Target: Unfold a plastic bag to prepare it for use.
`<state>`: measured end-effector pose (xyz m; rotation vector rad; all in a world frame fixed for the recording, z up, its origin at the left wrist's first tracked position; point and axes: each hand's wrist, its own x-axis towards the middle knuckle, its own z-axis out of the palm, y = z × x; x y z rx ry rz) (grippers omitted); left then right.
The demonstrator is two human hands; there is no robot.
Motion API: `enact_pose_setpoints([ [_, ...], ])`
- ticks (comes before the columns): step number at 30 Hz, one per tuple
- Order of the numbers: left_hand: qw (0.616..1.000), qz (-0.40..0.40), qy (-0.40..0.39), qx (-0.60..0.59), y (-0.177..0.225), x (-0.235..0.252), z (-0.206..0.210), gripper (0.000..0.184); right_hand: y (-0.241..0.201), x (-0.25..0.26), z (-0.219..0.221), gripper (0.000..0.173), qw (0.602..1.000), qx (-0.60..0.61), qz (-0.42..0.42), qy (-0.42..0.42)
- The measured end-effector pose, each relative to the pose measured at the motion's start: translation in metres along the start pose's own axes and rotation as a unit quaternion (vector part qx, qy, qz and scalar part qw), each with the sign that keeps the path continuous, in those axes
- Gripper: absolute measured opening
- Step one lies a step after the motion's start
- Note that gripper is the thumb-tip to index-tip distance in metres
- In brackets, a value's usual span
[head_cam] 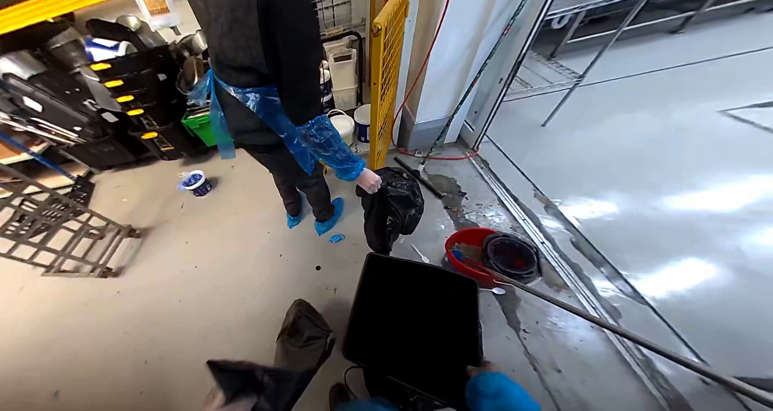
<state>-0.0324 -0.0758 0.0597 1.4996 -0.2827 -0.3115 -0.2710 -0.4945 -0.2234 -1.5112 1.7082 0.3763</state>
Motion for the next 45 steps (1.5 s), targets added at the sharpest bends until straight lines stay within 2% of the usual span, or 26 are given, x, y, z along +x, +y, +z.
enact_pose_setpoints([
  [2,0.999,-0.029,-0.016,0.015,0.022,-0.002,0.042,0.032,0.039,0.006,-0.022,0.046,1.0,-0.01,0.005,0.001],
  [4,0.998,-0.039,-0.03,0.028,0.022,-0.004,0.067,0.028,0.066,0.007,-0.04,0.05,0.999,-0.037,-0.016,0.013],
  [6,0.998,-0.056,-0.022,0.023,0.025,-0.004,0.086,0.025,0.064,-0.018,-0.066,0.059,0.995,-0.039,-0.068,0.062],
  [8,0.998,-0.059,-0.021,0.014,0.031,-0.005,0.097,0.026,0.036,-0.064,-0.1,0.071,0.977,-0.017,-0.181,0.113],
  [10,0.997,-0.054,-0.042,0.02,0.036,-0.006,0.104,0.028,-0.007,-0.117,-0.12,0.072,0.921,0.051,-0.367,0.122],
  [12,0.997,-0.053,-0.055,0.027,0.038,-0.009,0.109,0.027,-0.054,-0.174,-0.116,0.066,0.838,0.118,-0.531,0.056],
  [14,0.997,-0.052,-0.059,0.028,0.04,-0.009,0.113,0.026,-0.094,-0.226,-0.099,0.065,0.767,0.129,-0.627,-0.037],
  [16,0.996,-0.057,-0.06,0.022,0.045,-0.009,0.113,0.027,-0.125,-0.265,-0.077,0.062,0.728,0.13,-0.663,-0.117],
  [18,0.996,-0.073,-0.059,0.001,0.05,-0.014,0.109,0.03,-0.146,-0.286,-0.053,0.042,0.714,0.173,-0.654,-0.181],
  [20,0.996,-0.08,-0.041,-0.014,0.051,-0.016,0.099,0.034,-0.158,-0.3,-0.036,0.017,0.707,0.24,-0.635,-0.199],
  [21,0.996,-0.084,-0.018,-0.016,0.051,-0.017,0.091,0.035,-0.16,-0.307,-0.032,0.01,0.71,0.257,-0.622,-0.207],
  [24,0.997,-0.066,0.032,0.02,0.047,-0.014,0.068,0.034,-0.169,-0.325,-0.03,0.005,0.764,0.261,-0.545,-0.227],
  [26,0.997,-0.053,0.028,0.05,0.046,-0.017,0.058,0.031,-0.173,-0.332,-0.025,0.004,0.786,0.254,-0.519,-0.222],
  [28,0.998,-0.049,0.013,0.039,0.045,-0.02,0.054,0.029,-0.177,-0.337,-0.019,0.005,0.794,0.241,-0.52,-0.205],
  [30,0.997,-0.064,0.038,0.012,0.047,-0.023,0.05,0.027,-0.179,-0.343,-0.015,0.013,0.802,0.232,-0.514,-0.198],
  [34,0.991,-0.07,0.113,-0.015,0.057,-0.02,0.04,0.025,-0.173,-0.327,-0.014,0.034,0.77,0.228,-0.565,-0.19],
  [37,0.984,-0.049,0.171,-0.028,0.069,-0.017,0.03,0.025,-0.151,-0.301,-0.009,0.03,0.756,0.154,-0.591,-0.237],
  [38,0.98,-0.039,0.191,-0.027,0.074,-0.016,0.027,0.025,-0.145,-0.296,-0.009,0.034,0.767,0.095,-0.574,-0.27],
  [40,0.976,-0.02,0.217,-0.025,0.085,-0.016,0.022,0.026,-0.135,-0.283,-0.001,0.054,0.804,0.003,-0.51,-0.306],
  [43,0.97,0.004,0.236,-0.052,0.1,-0.013,0.018,0.026,-0.123,-0.255,0.02,0.073,0.843,0.044,-0.434,-0.316],
  [44,0.97,0.01,0.236,-0.064,0.104,-0.012,0.017,0.026,-0.121,-0.247,0.025,0.073,0.842,0.051,-0.429,-0.322],
  [45,0.968,0.017,0.237,-0.074,0.107,-0.01,0.017,0.025,-0.12,-0.244,0.029,0.062,0.837,0.068,-0.435,-0.324],
])
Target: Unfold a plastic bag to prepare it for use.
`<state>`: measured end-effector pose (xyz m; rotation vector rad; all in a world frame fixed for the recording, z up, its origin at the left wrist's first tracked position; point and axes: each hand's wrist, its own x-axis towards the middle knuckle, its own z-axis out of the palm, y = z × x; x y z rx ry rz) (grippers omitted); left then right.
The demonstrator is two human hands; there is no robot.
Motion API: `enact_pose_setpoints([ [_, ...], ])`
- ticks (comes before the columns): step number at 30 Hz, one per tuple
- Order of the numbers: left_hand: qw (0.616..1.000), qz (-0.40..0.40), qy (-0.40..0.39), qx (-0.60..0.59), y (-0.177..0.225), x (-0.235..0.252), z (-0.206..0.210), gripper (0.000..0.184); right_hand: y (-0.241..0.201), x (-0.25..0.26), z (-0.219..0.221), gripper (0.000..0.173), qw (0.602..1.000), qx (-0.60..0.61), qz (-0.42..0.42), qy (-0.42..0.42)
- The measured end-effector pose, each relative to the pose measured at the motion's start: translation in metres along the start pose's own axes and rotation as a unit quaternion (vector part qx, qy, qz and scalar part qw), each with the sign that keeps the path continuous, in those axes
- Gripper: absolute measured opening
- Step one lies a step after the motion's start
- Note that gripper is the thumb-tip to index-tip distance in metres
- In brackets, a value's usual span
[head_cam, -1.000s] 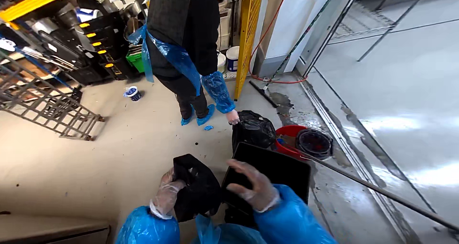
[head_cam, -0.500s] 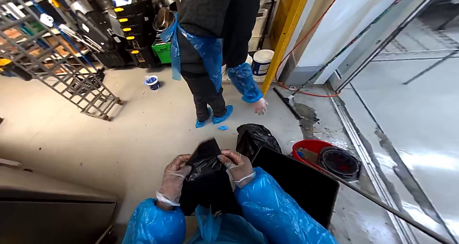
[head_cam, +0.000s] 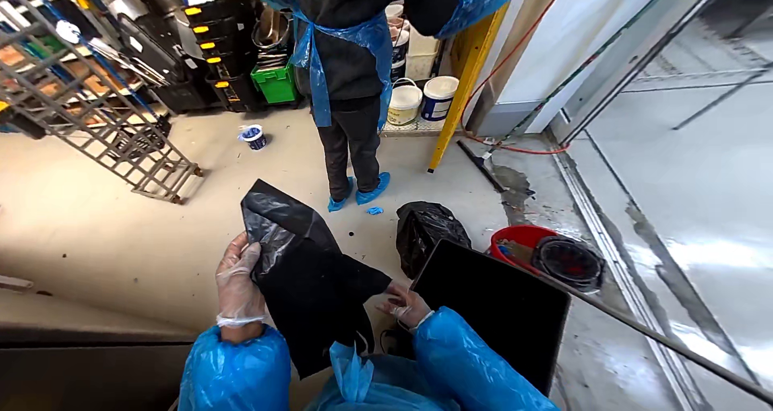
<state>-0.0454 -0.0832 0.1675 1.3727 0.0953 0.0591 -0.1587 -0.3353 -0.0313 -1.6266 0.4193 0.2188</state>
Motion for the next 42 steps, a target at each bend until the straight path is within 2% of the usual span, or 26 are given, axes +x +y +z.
enact_pose_setpoints([
  [3,0.999,0.031,0.012,-0.012,0.005,0.005,0.001,0.025,-0.008,0.008,0.012,0.02,0.995,0.091,-0.019,0.038],
  [4,0.999,0.037,0.019,-0.011,0.005,0.007,0.0,0.025,-0.015,0.009,0.015,0.012,0.991,0.12,-0.012,0.057],
  [7,0.998,0.043,0.041,-0.008,0.003,0.015,-0.006,0.025,-0.031,0.013,0.016,0.007,0.987,0.14,-0.022,0.08],
  [11,0.993,0.057,0.103,-0.008,-0.005,0.029,-0.019,0.025,-0.037,0.014,0.01,0.003,0.977,0.181,-0.078,0.085],
  [13,0.988,0.073,0.135,0.029,-0.014,0.036,-0.026,0.033,-0.038,0.013,0.006,0.004,0.976,0.174,-0.103,0.086],
  [15,0.978,0.094,0.15,0.112,-0.023,0.036,-0.029,0.052,-0.042,0.011,0.006,0.007,0.975,0.168,-0.12,0.081],
  [17,0.963,0.112,0.119,0.214,-0.035,0.03,-0.033,0.076,-0.047,0.008,0.007,0.008,0.975,0.167,-0.123,0.084],
  [18,0.955,0.116,0.096,0.254,-0.041,0.023,-0.032,0.079,-0.052,0.006,0.008,0.007,0.974,0.169,-0.118,0.089],
  [19,0.951,0.115,0.062,0.28,-0.049,0.013,-0.027,0.074,-0.057,0.004,0.009,0.004,0.973,0.175,-0.117,0.09],
  [20,0.949,0.101,0.013,0.298,-0.058,0.001,-0.021,0.06,-0.063,0.001,0.011,0.005,0.972,0.178,-0.125,0.089],
  [22,0.94,0.03,-0.117,0.319,-0.079,-0.025,-0.005,0.029,-0.074,-0.007,0.016,0.009,0.973,0.159,-0.142,0.085],
  [23,0.936,0.0,-0.17,0.308,-0.086,-0.037,0.006,0.024,-0.078,-0.01,0.02,0.01,0.972,0.147,-0.161,0.087],
  [24,0.926,-0.005,-0.219,0.306,-0.092,-0.046,0.014,0.029,-0.082,-0.013,0.024,0.011,0.969,0.142,-0.182,0.089],
  [27,0.891,-0.016,-0.329,0.313,-0.092,-0.062,0.032,0.066,-0.092,-0.022,0.032,0.018,0.963,0.131,-0.225,0.068],
  [29,0.89,-0.007,-0.352,0.29,-0.091,-0.067,0.039,0.083,-0.1,-0.028,0.037,0.02,0.96,0.14,-0.236,0.061],
  [31,0.913,-0.026,-0.337,0.228,-0.097,-0.07,0.044,0.085,-0.106,-0.033,0.038,0.025,0.958,0.146,-0.241,0.057],
  [33,0.945,-0.046,-0.292,0.141,-0.1,-0.07,0.05,0.078,-0.109,-0.034,0.034,0.037,0.955,0.113,-0.272,0.039],
  [35,0.961,-0.056,-0.264,0.062,-0.098,-0.072,0.053,0.062,-0.104,-0.035,0.033,0.042,0.943,0.078,-0.323,0.016],
  [37,0.962,-0.045,-0.266,0.048,-0.095,-0.07,0.053,0.054,-0.102,-0.035,0.031,0.036,0.933,0.079,-0.35,0.013],
  [39,0.957,-0.064,-0.278,0.046,-0.091,-0.068,0.051,0.054,-0.103,-0.036,0.033,0.03,0.934,0.123,-0.333,0.042],
  [42,0.951,-0.09,-0.291,0.042,-0.085,-0.067,0.05,0.05,-0.106,-0.038,0.034,0.031,0.935,0.149,-0.306,0.1],
])
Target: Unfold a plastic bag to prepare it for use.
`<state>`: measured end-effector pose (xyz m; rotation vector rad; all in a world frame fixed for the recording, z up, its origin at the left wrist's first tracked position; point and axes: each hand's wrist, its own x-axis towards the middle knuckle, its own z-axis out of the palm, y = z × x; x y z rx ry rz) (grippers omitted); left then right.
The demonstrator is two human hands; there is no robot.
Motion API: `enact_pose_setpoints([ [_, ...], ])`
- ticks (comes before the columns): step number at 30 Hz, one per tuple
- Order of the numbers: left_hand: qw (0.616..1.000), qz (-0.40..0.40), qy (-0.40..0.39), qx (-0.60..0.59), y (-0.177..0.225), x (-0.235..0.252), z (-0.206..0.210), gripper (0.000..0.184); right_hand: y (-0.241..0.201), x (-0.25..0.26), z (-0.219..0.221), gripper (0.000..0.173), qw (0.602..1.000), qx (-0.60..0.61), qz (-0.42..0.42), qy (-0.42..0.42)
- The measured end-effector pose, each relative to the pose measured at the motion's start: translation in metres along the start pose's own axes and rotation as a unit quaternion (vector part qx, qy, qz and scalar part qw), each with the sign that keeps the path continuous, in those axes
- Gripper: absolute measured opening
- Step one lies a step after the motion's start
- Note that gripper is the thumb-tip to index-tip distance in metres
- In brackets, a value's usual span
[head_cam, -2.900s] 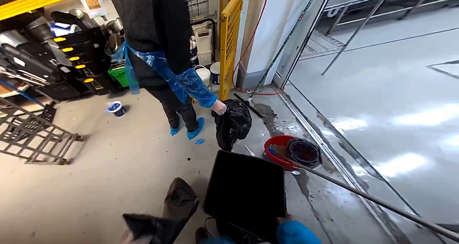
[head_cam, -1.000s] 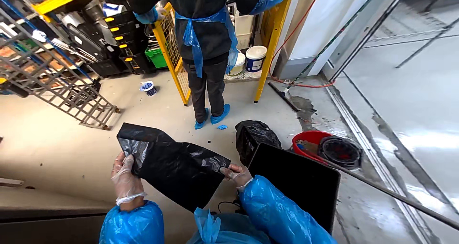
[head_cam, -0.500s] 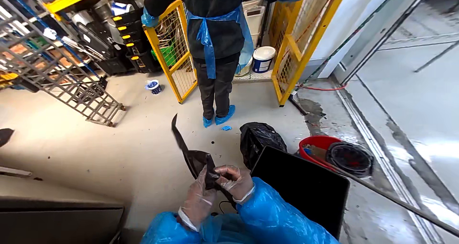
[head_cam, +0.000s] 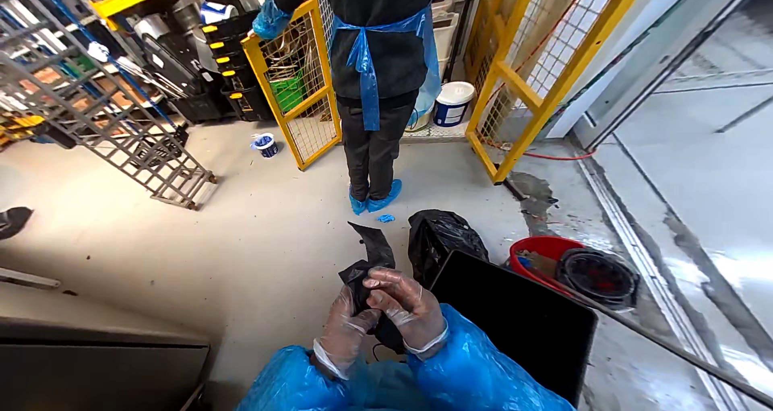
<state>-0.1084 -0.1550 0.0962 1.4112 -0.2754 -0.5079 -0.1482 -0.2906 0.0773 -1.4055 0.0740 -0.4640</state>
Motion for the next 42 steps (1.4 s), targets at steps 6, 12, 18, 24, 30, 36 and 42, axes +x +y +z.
enact_pose_setpoints([
  [6,0.998,0.009,-0.06,-0.026,0.006,-0.003,-0.007,0.044,0.003,0.007,-0.004,0.051,0.988,-0.139,-0.03,0.058],
  [12,0.996,-0.038,-0.04,-0.077,0.005,-0.006,-0.013,0.027,0.0,0.006,0.005,0.055,0.968,-0.238,-0.038,0.073],
  [18,0.993,-0.058,-0.023,-0.099,0.003,-0.005,-0.018,0.026,-0.004,0.005,0.007,0.048,0.964,-0.258,-0.024,0.066],
  [24,0.992,-0.065,-0.018,-0.109,0.0,-0.005,-0.02,0.034,-0.003,0.004,0.007,0.039,0.963,-0.257,-0.031,0.075],
  [30,0.99,-0.082,-0.009,-0.111,0.001,-0.003,-0.019,0.034,-0.001,0.004,0.003,0.039,0.966,-0.246,-0.02,0.076],
  [36,0.991,-0.086,-0.01,-0.106,0.003,-0.002,-0.021,0.027,-0.004,0.006,0.0,0.029,0.972,-0.213,-0.012,0.094],
  [42,0.992,-0.073,-0.041,-0.094,0.003,-0.002,-0.025,0.031,-0.002,0.007,0.0,0.019,0.975,-0.191,-0.035,0.107],
])
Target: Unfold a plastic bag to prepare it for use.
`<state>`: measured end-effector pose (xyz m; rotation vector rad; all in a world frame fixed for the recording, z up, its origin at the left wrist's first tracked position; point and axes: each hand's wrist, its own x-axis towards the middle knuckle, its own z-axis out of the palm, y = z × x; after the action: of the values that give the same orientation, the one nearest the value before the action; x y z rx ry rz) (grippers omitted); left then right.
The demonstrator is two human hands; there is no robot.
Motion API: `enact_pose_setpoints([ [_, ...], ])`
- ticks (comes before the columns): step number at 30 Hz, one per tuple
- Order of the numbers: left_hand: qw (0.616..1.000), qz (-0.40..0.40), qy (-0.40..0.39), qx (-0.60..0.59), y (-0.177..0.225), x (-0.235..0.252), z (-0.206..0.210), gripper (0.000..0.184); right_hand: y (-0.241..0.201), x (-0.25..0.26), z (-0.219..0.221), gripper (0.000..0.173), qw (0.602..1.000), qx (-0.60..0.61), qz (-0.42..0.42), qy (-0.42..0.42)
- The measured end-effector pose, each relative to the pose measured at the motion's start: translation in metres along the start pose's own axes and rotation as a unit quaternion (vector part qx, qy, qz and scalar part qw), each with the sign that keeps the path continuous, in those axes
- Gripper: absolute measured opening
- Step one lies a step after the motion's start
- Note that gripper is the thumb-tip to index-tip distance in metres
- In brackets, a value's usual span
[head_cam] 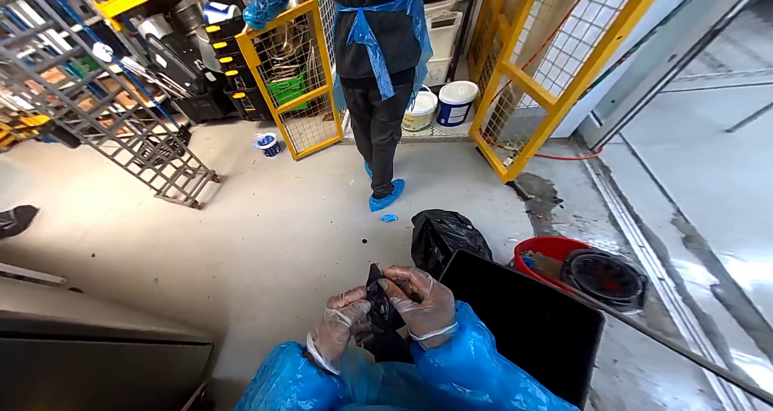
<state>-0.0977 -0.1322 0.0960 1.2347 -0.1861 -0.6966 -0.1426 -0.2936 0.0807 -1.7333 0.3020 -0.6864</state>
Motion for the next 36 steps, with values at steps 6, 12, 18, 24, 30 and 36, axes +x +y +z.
enact_pose_setpoints([
  [6,1.0,-0.008,-0.011,-0.009,0.001,-0.001,-0.001,0.037,-0.001,0.0,-0.001,0.017,1.0,0.015,0.023,0.002],
  [12,0.999,0.025,-0.03,0.022,0.001,-0.002,-0.004,0.037,0.002,-0.001,0.001,0.016,1.0,0.0,-0.006,-0.015],
  [18,0.979,0.106,0.04,0.172,-0.001,0.001,0.011,0.014,0.009,0.005,-0.004,0.044,0.989,-0.039,-0.132,-0.061],
  [24,0.928,0.218,0.063,0.296,0.04,-0.001,0.014,0.017,-0.018,0.018,-0.032,0.084,0.916,-0.128,-0.039,-0.379],
  [30,0.833,0.39,0.296,0.26,0.113,0.003,-0.037,0.017,0.026,0.02,-0.051,0.035,0.902,-0.244,0.078,-0.347],
  [36,0.8,0.435,0.33,0.249,0.134,0.001,-0.065,0.012,0.04,0.018,-0.077,0.025,0.953,-0.067,0.037,-0.292],
])
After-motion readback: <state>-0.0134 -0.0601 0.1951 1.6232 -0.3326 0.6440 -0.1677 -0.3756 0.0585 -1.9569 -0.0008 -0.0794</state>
